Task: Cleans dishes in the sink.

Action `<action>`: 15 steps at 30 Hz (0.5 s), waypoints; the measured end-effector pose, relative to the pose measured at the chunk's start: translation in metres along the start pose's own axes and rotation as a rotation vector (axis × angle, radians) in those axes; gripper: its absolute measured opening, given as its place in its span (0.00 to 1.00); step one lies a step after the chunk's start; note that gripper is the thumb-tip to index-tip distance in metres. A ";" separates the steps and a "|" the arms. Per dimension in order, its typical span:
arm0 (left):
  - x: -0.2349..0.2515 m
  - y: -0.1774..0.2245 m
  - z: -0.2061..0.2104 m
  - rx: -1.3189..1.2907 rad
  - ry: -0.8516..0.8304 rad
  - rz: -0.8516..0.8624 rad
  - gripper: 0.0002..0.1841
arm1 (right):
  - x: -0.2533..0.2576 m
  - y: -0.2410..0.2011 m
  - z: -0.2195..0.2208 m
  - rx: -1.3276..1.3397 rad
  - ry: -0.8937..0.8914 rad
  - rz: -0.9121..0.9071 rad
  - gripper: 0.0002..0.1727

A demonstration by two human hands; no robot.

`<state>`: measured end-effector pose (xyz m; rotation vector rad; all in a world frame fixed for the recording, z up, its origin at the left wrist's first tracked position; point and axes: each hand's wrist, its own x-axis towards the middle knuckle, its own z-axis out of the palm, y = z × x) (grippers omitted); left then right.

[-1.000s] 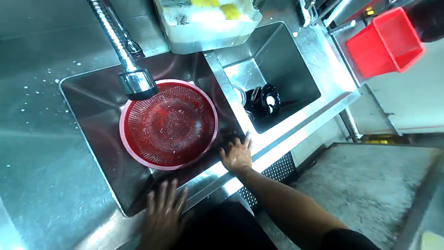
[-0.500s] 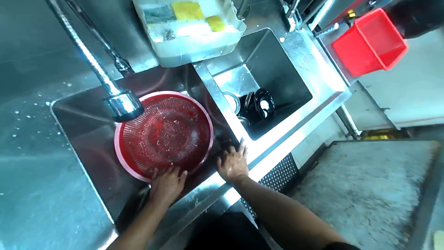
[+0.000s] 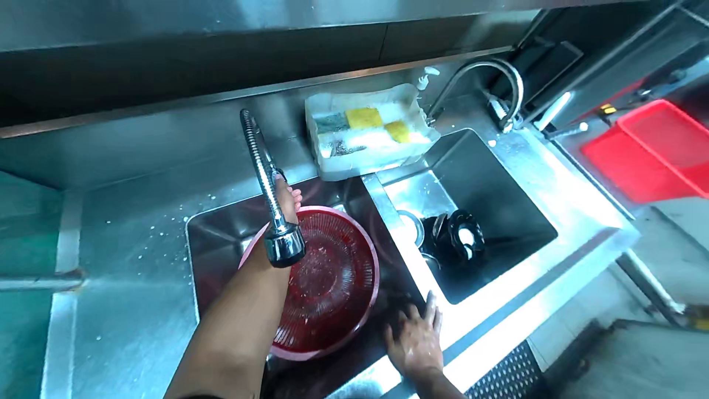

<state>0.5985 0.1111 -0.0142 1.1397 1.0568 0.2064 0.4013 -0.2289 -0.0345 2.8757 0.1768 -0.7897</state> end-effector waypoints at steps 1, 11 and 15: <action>0.000 0.001 0.003 -0.115 0.001 -0.038 0.38 | 0.001 -0.001 0.000 -0.006 0.008 -0.004 0.38; -0.028 -0.051 -0.048 -0.404 -0.463 -0.092 0.39 | 0.001 -0.001 -0.003 -0.027 0.008 -0.008 0.39; -0.111 -0.139 -0.086 -0.323 -0.271 -0.389 0.28 | -0.001 -0.002 -0.003 -0.042 -0.016 -0.015 0.39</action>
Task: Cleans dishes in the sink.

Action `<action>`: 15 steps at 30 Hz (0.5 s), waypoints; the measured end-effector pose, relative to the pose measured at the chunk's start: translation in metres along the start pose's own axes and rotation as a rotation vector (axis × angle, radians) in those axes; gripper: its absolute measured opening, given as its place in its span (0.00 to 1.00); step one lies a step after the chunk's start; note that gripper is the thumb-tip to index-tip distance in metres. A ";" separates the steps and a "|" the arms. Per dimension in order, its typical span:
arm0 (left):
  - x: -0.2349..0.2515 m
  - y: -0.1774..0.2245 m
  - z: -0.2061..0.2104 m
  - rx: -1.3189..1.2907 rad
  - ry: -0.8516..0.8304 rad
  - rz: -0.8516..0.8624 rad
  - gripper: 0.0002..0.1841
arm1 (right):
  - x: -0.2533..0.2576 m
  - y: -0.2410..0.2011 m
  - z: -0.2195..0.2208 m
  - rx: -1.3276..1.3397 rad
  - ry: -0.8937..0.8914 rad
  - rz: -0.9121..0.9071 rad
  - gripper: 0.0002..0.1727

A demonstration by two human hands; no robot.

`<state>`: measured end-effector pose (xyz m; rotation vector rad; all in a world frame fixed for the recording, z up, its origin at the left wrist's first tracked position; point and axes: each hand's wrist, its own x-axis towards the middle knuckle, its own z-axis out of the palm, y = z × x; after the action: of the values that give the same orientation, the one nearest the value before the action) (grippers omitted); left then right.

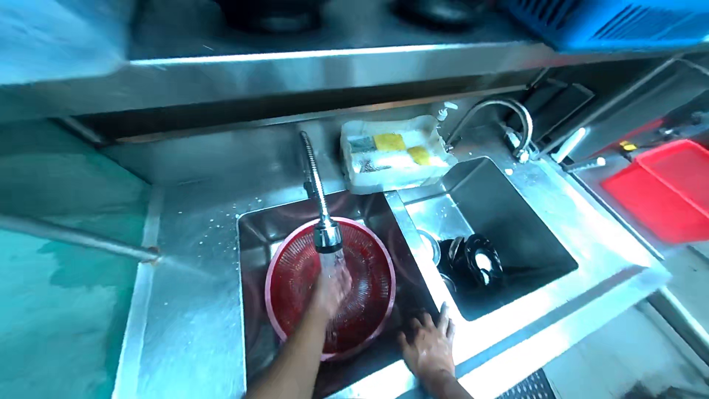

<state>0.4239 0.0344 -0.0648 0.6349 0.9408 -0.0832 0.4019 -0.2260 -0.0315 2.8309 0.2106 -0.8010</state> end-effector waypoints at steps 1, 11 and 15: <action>-0.016 -0.020 -0.008 -0.011 0.026 -0.071 0.28 | -0.001 -0.004 -0.005 0.055 -0.025 -0.039 0.38; -0.090 0.009 -0.009 -0.214 -0.173 0.091 0.20 | -0.002 -0.201 -0.094 2.326 -0.295 -0.141 0.33; -0.092 0.020 -0.012 -0.046 -0.014 0.154 0.18 | -0.013 -0.225 -0.099 1.874 -0.048 -0.117 0.24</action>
<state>0.3670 0.0386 0.0112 0.6613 0.8752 0.0710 0.3987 0.0130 0.0255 4.3701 -0.8963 -1.6676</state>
